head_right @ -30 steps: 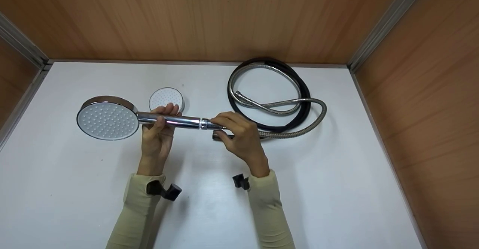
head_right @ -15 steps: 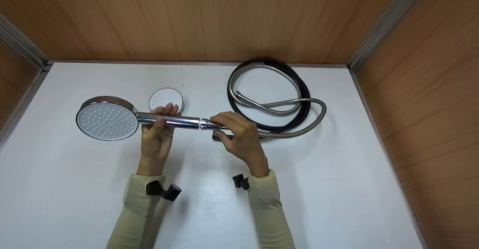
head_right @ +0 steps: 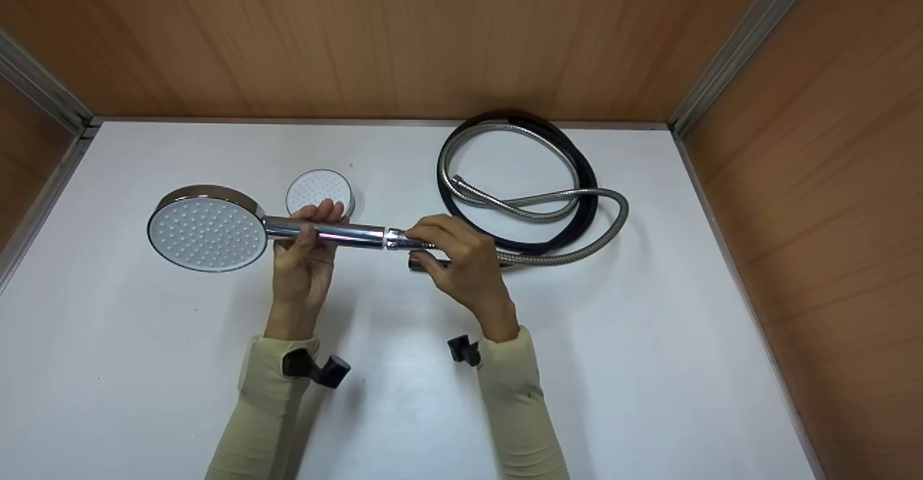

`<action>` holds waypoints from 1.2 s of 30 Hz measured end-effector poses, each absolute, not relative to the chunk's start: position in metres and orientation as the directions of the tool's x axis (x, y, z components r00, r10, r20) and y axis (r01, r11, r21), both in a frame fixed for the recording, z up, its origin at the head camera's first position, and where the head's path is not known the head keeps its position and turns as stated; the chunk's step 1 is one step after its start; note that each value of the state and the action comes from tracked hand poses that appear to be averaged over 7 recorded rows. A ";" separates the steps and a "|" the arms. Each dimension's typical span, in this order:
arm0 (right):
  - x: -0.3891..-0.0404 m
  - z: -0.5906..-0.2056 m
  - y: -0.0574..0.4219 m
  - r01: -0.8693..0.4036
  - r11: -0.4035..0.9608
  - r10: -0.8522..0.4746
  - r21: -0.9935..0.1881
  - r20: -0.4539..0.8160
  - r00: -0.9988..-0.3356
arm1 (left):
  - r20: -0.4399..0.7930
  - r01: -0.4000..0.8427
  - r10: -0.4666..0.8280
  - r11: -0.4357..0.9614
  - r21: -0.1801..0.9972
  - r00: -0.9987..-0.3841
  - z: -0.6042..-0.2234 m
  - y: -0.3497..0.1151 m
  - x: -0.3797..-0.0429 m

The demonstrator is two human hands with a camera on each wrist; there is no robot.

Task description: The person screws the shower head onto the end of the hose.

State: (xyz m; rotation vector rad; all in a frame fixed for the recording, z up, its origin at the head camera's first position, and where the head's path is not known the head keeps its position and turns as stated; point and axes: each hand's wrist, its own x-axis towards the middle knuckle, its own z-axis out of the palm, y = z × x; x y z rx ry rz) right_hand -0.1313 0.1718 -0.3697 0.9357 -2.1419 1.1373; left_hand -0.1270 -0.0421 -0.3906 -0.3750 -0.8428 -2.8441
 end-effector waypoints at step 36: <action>-0.131 -0.371 0.170 -0.780 0.409 -0.313 -0.474 0.730 -0.608 | 0.313 0.231 -0.075 -0.836 0.499 -0.947 -0.388 -0.042 -0.126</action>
